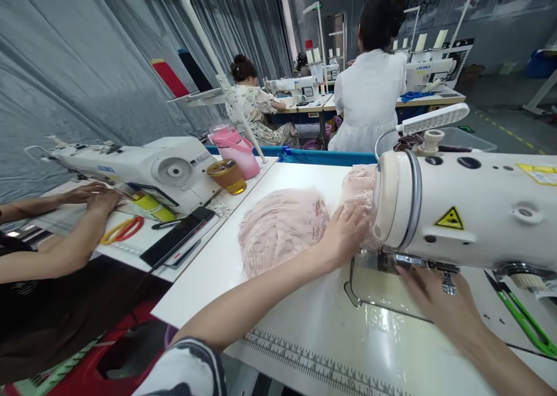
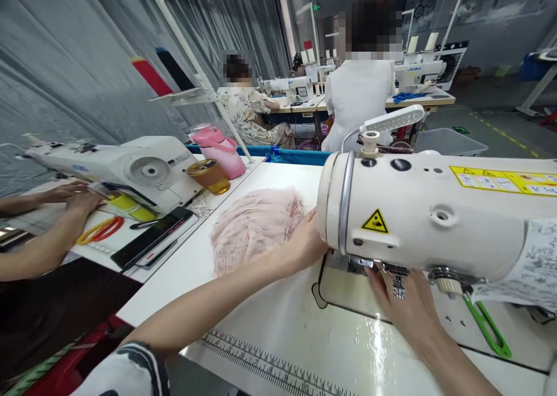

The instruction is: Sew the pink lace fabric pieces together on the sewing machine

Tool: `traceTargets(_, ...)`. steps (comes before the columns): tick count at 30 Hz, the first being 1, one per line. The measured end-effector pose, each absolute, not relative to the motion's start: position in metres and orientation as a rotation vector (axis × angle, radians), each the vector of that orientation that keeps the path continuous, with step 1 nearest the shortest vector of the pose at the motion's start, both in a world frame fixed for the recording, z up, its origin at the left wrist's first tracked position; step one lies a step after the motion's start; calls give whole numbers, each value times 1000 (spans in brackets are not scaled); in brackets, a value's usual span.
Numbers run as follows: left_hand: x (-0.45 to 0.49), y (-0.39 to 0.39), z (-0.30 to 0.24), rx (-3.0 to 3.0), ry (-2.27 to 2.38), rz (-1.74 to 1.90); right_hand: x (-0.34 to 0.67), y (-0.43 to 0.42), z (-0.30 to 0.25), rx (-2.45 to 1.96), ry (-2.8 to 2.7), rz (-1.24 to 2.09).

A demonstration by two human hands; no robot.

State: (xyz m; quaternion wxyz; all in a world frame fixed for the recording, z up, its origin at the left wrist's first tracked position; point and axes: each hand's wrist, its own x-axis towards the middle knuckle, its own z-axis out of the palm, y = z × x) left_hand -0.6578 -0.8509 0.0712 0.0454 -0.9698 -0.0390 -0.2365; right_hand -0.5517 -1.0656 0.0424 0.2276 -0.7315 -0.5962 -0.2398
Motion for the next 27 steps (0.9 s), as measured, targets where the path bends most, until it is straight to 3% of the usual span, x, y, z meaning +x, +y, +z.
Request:
traceTargets(8, -762, -851, 85, -2779, -529, -782, -547, -1066, 40, -1997, -1828, -960)
traceTargets(16, -774, -838, 70, -2838, -554, -886, -543, -1067, 28, -2076, -1706, -789)
traceTargets(27, -777, -828, 94, -3103, -920, -1216, -544, -1066, 35, -2187, -1656, -644)
